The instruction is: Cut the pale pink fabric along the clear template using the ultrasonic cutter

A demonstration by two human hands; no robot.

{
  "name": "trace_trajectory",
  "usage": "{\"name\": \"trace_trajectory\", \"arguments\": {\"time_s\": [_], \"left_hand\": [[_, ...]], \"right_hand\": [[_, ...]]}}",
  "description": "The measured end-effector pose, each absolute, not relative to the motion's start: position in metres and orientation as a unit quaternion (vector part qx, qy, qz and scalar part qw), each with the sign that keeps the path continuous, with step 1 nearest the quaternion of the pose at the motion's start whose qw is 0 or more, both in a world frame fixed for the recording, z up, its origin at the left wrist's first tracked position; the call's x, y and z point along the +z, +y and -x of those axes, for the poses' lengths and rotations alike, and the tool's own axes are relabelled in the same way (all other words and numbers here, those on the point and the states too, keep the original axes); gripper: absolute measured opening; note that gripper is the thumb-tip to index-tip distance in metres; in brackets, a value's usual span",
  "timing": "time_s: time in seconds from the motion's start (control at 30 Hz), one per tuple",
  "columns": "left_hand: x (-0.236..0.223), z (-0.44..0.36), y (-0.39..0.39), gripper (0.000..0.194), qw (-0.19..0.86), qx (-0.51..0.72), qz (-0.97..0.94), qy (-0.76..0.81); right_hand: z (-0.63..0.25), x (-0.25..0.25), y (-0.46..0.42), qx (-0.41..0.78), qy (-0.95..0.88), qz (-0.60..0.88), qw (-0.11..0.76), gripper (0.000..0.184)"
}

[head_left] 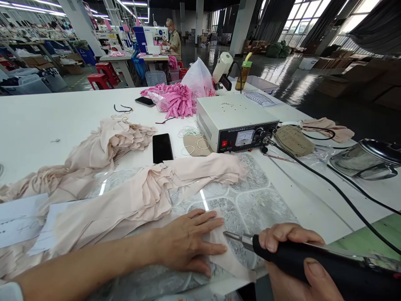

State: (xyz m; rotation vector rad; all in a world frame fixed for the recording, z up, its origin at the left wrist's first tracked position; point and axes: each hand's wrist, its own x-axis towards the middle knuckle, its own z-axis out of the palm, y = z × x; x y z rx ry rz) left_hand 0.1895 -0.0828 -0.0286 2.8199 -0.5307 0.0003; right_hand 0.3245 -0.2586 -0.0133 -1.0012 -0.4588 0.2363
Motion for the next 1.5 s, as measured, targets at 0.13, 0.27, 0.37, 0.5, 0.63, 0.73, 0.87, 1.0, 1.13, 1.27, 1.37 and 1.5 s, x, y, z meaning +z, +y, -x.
{"name": "trace_trajectory", "arguments": {"time_s": [0.13,0.27,0.37,0.5,0.63,0.73,0.87,1.0,1.13,1.27,1.37,1.5], "left_hand": [[-0.027,-0.19,-0.083,0.05,0.134,-0.002,-0.973,-0.186],[-0.027,-0.19,-0.083,0.049,0.133,0.004,-0.973,-0.187],[-0.027,-0.19,-0.083,0.048,0.135,0.006,-0.973,-0.186],[-0.026,-0.19,-0.083,0.047,0.138,0.012,-0.972,-0.188],[-0.026,-0.189,-0.084,0.048,0.137,0.012,-0.973,-0.184],[-0.025,-0.189,-0.085,0.048,0.138,0.006,-0.974,-0.181],[-0.023,-0.19,-0.085,0.049,0.135,0.003,-0.974,-0.18],[-0.023,-0.19,-0.084,0.049,0.135,-0.001,-0.974,-0.181],[-0.025,-0.19,-0.084,0.049,0.147,-0.005,-0.973,-0.176],[-0.026,-0.19,-0.085,0.049,0.149,-0.014,-0.973,-0.176],[-0.025,-0.191,-0.085,0.05,0.153,-0.012,-0.972,-0.176],[-0.024,-0.191,-0.086,0.052,0.148,-0.017,-0.974,-0.172]], "right_hand": [[-0.324,-0.012,-0.259,0.106,-0.246,0.475,0.838,0.013],[-0.327,-0.015,-0.259,0.103,-0.271,0.488,0.823,0.009],[-0.329,-0.017,-0.26,0.105,-0.267,0.481,0.828,0.01],[-0.33,-0.015,-0.267,0.114,-0.233,0.472,0.843,0.013],[-0.327,-0.011,-0.27,0.119,-0.231,0.477,0.839,0.014],[-0.325,-0.012,-0.269,0.113,-0.233,0.474,0.842,0.015],[-0.325,-0.014,-0.267,0.114,-0.241,0.47,0.842,0.014],[-0.325,-0.012,-0.267,0.109,-0.273,0.481,0.826,0.011],[-0.327,-0.009,-0.269,0.112,-0.271,0.478,0.828,0.012],[-0.328,-0.009,-0.276,0.115,-0.252,0.466,0.84,0.013],[-0.326,-0.009,-0.28,0.121,-0.252,0.466,0.839,0.013],[-0.324,-0.009,-0.279,0.116,-0.248,0.468,0.841,0.014]]}}
